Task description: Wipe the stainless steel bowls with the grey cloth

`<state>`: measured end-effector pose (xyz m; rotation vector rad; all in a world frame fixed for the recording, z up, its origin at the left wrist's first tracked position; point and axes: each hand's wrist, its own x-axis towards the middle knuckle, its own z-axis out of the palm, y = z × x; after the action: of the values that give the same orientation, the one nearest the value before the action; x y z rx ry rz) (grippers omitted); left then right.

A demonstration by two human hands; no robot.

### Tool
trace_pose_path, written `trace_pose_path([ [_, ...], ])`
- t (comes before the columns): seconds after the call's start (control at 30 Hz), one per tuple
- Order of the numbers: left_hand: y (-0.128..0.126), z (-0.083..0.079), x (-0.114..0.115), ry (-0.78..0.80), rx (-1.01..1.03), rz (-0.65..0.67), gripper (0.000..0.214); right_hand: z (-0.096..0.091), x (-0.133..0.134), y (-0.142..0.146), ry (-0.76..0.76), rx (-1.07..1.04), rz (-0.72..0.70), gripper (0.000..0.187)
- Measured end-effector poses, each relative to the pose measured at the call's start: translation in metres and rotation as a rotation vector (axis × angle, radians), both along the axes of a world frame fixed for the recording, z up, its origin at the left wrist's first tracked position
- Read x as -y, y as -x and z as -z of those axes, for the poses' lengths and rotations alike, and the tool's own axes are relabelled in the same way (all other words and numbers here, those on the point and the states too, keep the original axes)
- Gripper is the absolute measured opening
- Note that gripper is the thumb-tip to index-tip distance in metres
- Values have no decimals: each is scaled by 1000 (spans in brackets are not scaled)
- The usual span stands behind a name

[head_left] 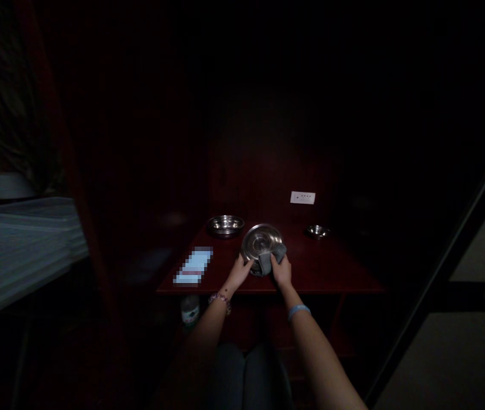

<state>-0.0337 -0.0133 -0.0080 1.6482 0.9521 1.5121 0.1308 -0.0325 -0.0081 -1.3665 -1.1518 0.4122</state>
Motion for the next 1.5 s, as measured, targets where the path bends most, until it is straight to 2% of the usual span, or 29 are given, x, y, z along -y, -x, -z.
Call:
trace_pose_path([
  [0.1,0,0,-5,28,36,27,49,0,-1,2,11,14,14,42],
  [0.23,2,-9,1,136,137,25,47,-2,0,4,-17,-13,5,42],
  [0.37,5,-21,14,141,127,3,53,-3,1,3,-12,-19,-31,40],
  [0.47,5,-24,19,126,117,5,55,-3,1,2,-7,-20,-40,40],
  [0.63,2,-22,19,102,122,4,52,-5,3,2,-23,-24,-43,40],
  [0.83,2,-19,16,38,104,31,62,-7,5,1,-33,-50,-12,39],
  [1.03,3,-14,11,75,49,42,55,-7,5,2,-44,-57,-17,38],
  [1.5,7,-5,2,86,45,-24,46,-7,5,2,-16,-68,-5,39],
])
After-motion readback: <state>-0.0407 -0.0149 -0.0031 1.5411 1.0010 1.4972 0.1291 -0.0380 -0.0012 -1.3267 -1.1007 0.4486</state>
